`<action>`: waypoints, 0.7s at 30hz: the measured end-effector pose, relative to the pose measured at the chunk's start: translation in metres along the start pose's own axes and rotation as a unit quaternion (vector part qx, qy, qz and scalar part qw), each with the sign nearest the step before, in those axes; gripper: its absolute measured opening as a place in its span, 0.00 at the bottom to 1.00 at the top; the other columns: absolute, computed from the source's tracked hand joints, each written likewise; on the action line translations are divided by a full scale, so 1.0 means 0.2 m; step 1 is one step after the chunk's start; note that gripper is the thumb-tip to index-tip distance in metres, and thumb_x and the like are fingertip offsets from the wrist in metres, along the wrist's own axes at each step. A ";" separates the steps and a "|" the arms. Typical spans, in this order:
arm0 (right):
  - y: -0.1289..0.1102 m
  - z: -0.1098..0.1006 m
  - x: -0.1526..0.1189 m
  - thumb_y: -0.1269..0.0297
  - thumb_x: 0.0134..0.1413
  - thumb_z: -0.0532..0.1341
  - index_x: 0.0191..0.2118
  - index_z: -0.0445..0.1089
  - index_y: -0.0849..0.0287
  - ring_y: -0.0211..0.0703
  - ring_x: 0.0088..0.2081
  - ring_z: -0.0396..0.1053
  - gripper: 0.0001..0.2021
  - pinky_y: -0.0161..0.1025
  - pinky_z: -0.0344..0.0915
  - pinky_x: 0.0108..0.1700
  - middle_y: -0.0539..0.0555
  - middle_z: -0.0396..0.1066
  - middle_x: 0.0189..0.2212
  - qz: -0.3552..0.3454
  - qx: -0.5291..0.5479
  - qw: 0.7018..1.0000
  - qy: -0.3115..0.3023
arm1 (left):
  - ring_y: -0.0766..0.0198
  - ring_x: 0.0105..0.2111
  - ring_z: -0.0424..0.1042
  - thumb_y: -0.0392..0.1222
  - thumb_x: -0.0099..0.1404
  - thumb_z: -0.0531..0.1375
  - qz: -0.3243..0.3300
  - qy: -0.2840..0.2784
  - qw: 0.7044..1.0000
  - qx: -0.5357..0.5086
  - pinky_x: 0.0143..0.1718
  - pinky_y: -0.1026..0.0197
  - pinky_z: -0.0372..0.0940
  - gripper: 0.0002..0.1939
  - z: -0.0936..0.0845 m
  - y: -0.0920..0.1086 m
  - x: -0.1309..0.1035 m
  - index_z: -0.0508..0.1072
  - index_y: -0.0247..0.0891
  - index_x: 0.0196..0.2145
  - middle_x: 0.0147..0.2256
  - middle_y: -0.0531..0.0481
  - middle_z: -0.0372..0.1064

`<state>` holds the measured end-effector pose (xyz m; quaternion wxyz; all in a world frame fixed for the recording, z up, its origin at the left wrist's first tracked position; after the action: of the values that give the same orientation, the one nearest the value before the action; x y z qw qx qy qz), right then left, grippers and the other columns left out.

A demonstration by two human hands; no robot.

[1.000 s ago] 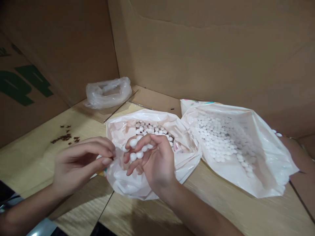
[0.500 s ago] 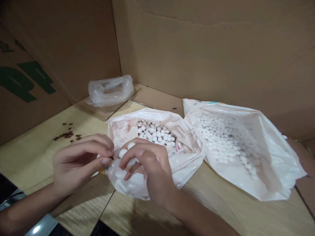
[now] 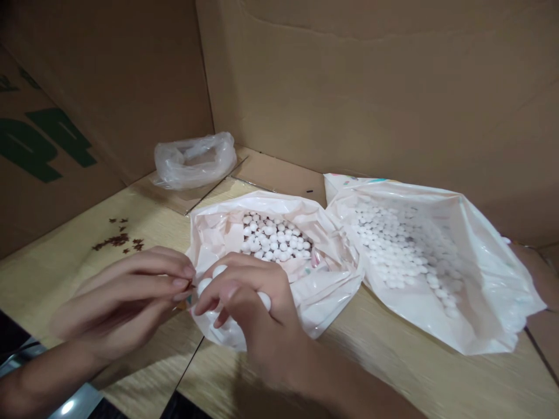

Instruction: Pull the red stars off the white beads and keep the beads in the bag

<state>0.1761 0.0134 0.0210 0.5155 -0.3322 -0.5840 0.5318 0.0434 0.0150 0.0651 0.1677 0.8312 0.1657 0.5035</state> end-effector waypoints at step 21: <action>-0.01 0.01 -0.01 0.58 0.66 0.50 0.27 0.76 0.61 0.39 0.32 0.67 0.23 0.36 0.64 0.37 0.55 0.70 0.27 -0.005 0.006 1.000 -0.007 | 0.64 0.35 0.74 0.27 0.53 0.65 -0.002 0.022 0.998 0.052 0.32 0.63 0.73 0.14 0.02 0.04 0.01 0.73 0.34 0.39 0.33 0.46 0.73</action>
<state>0.1756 0.0107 0.0222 0.5164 -0.3224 -0.5862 0.5346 0.0482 0.0089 0.0680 0.1212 0.8271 0.1971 0.5122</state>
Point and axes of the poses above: each hand's wrist, its own x-axis towards the middle knuckle, its own z-axis out of the palm, y = z × x, the point moved 8 cm from there along x, towards the middle knuckle
